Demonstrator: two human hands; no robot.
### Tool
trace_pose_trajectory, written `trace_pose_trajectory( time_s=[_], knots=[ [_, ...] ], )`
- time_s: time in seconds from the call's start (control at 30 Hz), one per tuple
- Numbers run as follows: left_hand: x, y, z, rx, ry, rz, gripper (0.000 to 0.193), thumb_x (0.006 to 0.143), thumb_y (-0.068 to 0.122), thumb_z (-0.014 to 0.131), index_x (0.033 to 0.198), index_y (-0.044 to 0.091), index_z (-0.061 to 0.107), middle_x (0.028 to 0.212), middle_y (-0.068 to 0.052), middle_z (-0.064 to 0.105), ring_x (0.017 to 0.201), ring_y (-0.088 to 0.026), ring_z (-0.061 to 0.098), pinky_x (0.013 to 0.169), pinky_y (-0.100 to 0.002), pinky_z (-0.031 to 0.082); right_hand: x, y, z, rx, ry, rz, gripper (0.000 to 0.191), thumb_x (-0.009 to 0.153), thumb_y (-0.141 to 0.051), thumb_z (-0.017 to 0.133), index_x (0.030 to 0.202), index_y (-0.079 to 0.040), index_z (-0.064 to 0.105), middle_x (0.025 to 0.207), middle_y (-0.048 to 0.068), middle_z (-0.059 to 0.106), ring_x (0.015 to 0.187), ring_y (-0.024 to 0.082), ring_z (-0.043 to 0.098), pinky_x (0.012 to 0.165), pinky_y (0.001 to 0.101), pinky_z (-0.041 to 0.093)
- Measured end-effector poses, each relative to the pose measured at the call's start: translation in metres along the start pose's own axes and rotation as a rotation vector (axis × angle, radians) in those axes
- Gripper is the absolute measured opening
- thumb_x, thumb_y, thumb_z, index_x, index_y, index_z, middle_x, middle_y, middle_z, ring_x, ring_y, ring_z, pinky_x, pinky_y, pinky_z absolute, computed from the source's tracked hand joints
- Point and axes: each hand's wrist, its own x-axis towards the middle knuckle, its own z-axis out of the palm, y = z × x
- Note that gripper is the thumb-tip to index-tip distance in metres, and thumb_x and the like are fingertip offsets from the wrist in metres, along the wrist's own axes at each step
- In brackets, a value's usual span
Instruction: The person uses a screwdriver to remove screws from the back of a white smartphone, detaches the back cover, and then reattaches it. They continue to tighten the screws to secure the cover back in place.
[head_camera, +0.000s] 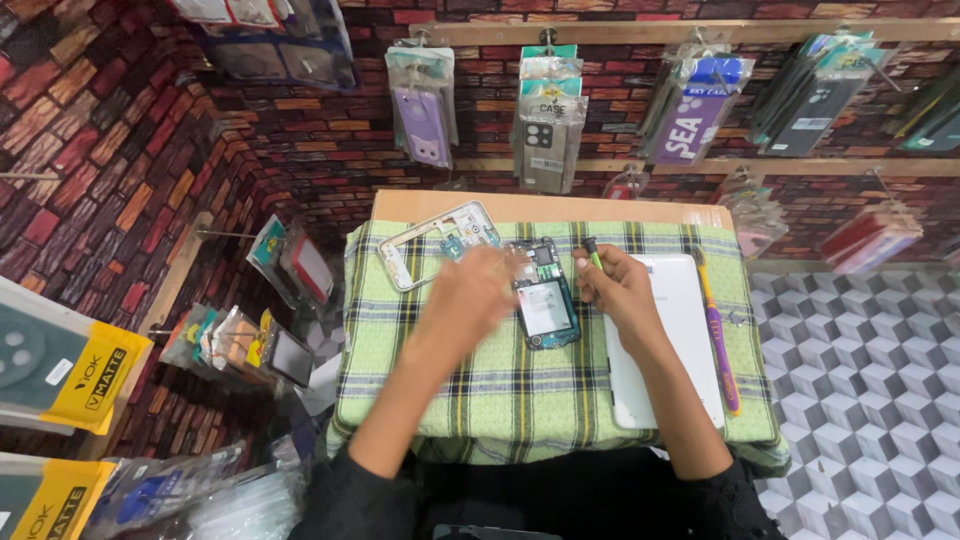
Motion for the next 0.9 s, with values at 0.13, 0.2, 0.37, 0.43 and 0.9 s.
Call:
trace_pose_trajectory(
  time_s=[0.13, 0.2, 0.37, 0.43, 0.9],
  knots=[
    [-0.007, 0.042, 0.016, 0.023, -0.141, 0.114, 0.056, 0.077, 0.042, 0.078, 0.120, 0.007, 0.070, 0.111, -0.006, 0.066, 0.110, -0.026, 0.059, 0.086, -0.046, 0.050, 0.001, -0.001, -0.001, 0.012, 0.006, 0.009, 0.018, 0.096, -0.018, 0.066, 0.110, -0.007, 0.069, 0.078, -0.004, 0.064, 0.064, 0.004, 0.055, 0.050, 0.0186, 0.034],
    [-0.007, 0.049, 0.024, 0.105, -0.153, 0.119, 0.047, 0.082, 0.042, 0.077, 0.112, 0.007, 0.071, 0.107, -0.005, 0.064, 0.108, -0.023, 0.059, 0.082, -0.043, 0.051, 0.001, -0.002, -0.001, 0.011, 0.004, 0.008, 0.018, 0.096, -0.018, 0.066, 0.110, -0.007, 0.069, 0.078, -0.004, 0.064, 0.064, 0.004, 0.055, 0.050, 0.0183, 0.034],
    [-0.013, 0.051, 0.039, 0.274, -0.021, 0.201, 0.030, 0.086, 0.040, 0.072, 0.094, 0.010, 0.071, 0.092, -0.001, 0.062, 0.095, -0.019, 0.062, 0.081, -0.041, 0.052, 0.001, -0.003, -0.002, -0.006, 0.007, 0.009, 0.018, 0.096, -0.018, 0.066, 0.110, -0.007, 0.070, 0.078, -0.004, 0.064, 0.064, 0.004, 0.054, 0.050, 0.0184, 0.034],
    [-0.014, 0.052, 0.044, 0.330, -0.071, 0.224, 0.021, 0.097, 0.033, 0.068, 0.093, 0.012, 0.071, 0.089, 0.000, 0.062, 0.092, -0.018, 0.063, 0.081, -0.040, 0.051, 0.001, -0.004, -0.002, 0.001, 0.000, 0.003, 0.018, 0.096, -0.018, 0.065, 0.110, -0.007, 0.069, 0.077, -0.004, 0.063, 0.065, 0.004, 0.054, 0.050, 0.0184, 0.034],
    [-0.007, -0.036, 0.007, 0.228, 0.196, -0.268, 0.029, 0.087, 0.030, 0.072, 0.109, 0.010, 0.075, 0.123, -0.005, 0.071, 0.119, -0.024, 0.058, 0.087, -0.047, 0.048, 0.000, -0.006, 0.000, -0.006, 0.008, 0.008, 0.017, 0.097, -0.019, 0.066, 0.108, -0.007, 0.069, 0.075, -0.003, 0.063, 0.063, 0.005, 0.055, 0.051, 0.0192, 0.035]
  ],
)
